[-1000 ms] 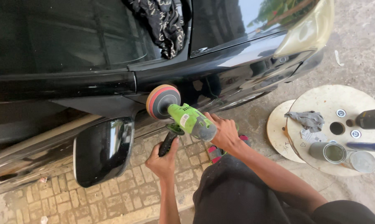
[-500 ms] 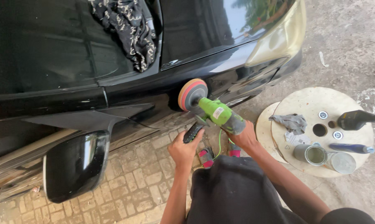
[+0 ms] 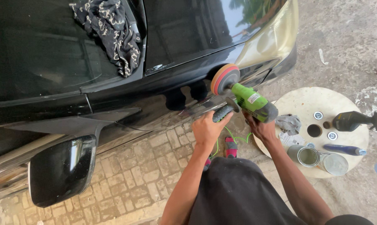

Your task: The person buffs the fender of a black car using a power polisher, applying consistent circular motion across the panel.

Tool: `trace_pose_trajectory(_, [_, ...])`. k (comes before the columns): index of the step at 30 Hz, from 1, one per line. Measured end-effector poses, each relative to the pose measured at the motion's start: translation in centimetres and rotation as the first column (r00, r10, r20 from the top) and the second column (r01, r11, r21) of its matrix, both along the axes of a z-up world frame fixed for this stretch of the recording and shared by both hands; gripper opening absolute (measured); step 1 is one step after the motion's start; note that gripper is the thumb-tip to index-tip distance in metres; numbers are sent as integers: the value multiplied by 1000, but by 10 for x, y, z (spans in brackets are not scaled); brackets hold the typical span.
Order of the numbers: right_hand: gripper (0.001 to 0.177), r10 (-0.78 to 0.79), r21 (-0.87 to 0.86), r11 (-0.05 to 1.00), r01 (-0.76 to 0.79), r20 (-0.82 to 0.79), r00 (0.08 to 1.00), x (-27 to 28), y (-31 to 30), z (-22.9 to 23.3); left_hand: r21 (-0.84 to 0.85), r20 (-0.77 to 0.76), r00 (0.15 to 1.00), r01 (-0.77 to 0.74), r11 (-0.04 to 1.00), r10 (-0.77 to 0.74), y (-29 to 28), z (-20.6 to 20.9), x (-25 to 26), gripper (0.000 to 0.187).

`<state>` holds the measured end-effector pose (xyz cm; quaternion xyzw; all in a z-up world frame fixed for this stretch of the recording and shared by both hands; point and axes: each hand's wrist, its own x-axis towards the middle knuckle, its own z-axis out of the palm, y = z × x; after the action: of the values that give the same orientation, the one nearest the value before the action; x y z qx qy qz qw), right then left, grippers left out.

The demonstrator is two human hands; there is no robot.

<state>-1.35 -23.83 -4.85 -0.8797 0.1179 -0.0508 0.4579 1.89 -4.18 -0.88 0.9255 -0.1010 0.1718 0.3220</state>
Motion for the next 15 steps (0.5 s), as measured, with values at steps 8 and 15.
trace_pose_trajectory(8, [37, 197, -149, 975, -162, 263, 944, -27, 68, -69, 5, -50, 989, -141, 990, 141, 90, -31, -43, 47])
trace_pose_trajectory(15, [63, 328, -185, 931, -315, 40, 944, -46, 179, -124, -11, -36, 980, -198, 980, 197, 220, -67, -84, 42])
